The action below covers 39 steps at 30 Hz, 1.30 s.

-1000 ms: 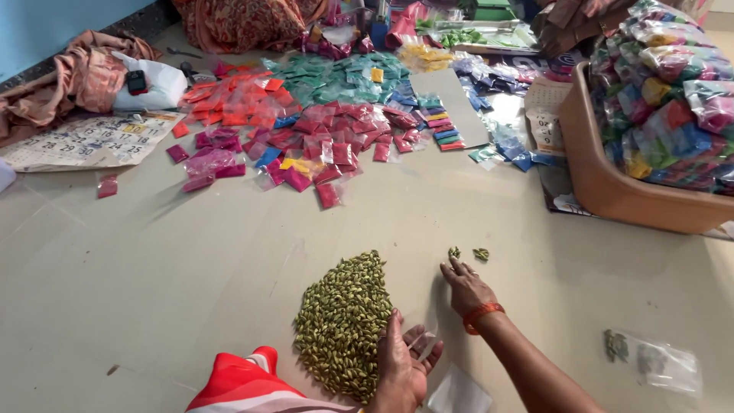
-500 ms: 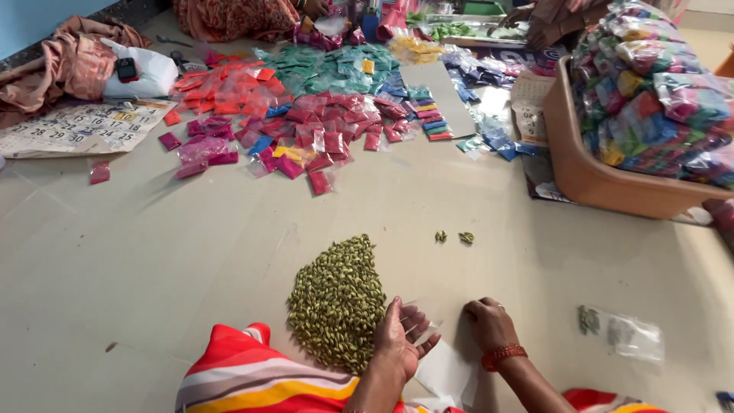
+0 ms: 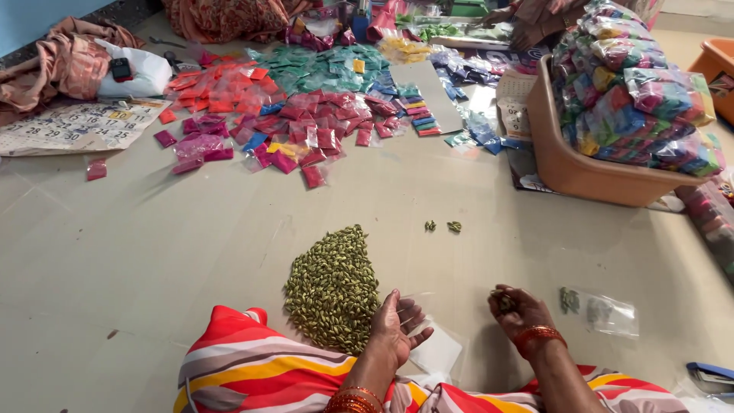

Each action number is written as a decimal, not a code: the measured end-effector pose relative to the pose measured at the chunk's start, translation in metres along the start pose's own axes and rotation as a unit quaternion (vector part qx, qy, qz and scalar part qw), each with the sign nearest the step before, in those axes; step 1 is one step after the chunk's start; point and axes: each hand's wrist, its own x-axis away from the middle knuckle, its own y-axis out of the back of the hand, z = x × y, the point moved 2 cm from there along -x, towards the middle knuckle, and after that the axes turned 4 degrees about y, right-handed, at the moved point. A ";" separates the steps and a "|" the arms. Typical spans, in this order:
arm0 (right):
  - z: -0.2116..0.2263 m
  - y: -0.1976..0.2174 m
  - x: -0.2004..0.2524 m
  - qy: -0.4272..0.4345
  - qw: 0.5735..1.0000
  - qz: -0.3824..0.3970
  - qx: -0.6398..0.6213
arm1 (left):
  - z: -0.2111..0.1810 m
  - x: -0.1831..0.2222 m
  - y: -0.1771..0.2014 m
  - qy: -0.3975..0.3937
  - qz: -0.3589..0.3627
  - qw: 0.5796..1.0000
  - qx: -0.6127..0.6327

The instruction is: The person sorts and packages cardamom pods into small plastic bags.

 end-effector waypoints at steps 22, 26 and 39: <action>0.031 -0.178 0.157 0.156 0.608 0.179 0.758 | 0.001 -0.007 -0.004 0.075 0.069 0.994 0.032; 0.027 -0.134 0.131 0.046 0.646 0.199 0.735 | 0.030 -0.036 -0.001 0.143 0.140 0.979 -0.045; 0.134 0.118 -0.041 0.178 0.726 -0.224 0.626 | 0.022 -0.006 -0.003 -0.238 -0.126 0.547 -0.792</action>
